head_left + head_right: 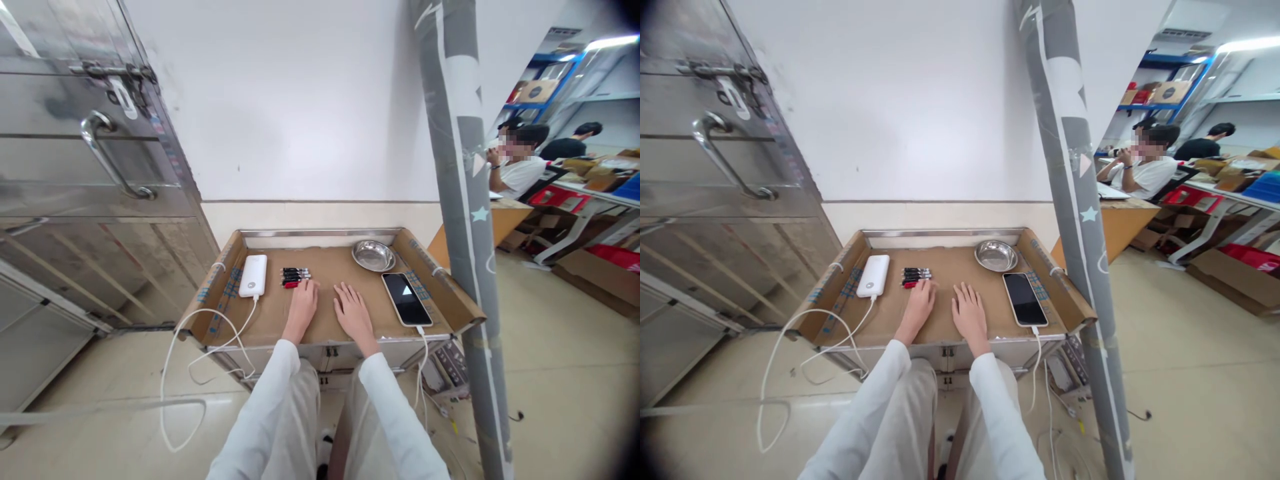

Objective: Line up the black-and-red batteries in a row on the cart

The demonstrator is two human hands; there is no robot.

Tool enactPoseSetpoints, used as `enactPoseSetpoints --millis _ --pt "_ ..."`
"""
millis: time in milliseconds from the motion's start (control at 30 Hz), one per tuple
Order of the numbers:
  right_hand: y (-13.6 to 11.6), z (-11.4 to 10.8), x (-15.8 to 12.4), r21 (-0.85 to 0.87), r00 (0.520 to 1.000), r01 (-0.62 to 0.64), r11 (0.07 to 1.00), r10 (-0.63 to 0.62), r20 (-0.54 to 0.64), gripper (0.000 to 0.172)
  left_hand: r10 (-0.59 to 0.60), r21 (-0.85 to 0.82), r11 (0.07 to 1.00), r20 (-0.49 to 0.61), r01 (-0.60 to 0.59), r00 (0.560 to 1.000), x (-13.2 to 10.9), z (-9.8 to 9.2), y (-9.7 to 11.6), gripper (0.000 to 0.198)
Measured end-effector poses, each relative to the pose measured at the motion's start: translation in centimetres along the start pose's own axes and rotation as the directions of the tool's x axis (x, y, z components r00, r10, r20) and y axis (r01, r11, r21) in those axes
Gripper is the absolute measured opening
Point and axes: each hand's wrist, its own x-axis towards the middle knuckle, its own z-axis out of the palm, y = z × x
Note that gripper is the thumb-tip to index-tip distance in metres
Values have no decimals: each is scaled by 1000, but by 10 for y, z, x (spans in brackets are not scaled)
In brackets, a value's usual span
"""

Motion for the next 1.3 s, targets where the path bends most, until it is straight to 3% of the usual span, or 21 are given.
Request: enactPoseSetpoints --millis 100,267,600,733,833,933,1167,1300 --pt "2 -2 -6 -6 1000 6 1000 -6 11 44 140 -120 985 135 -125 981 -4 -1 1 18" --pt "3 0 -6 -13 1000 -4 1000 5 16 44 68 -191 981 146 -39 987 -6 1 -2 17" --pt "2 0 -8 -12 999 -34 999 34 -1 43 44 -197 980 153 -13 987 -6 -1 -2 18" --pt "3 1 -8 1 999 -37 999 37 -11 43 17 -31 999 31 -16 999 -9 -3 1 20" --pt "2 0 -8 15 999 -30 999 30 -21 43 -74 115 989 -152 92 986 -10 -4 -3 30" --pt "2 -1 -10 30 1000 -21 999 22 -21 43 -144 171 968 -218 183 965 -9 -7 -14 34" --pt "5 -11 -13 104 999 38 994 -37 -9 42 -103 217 969 -69 115 992 -11 -20 -24 24" --pt "8 -14 6 257 999 46 965 -44 -13 38 -92 182 980 31 85 995 -7 -21 -23 19"
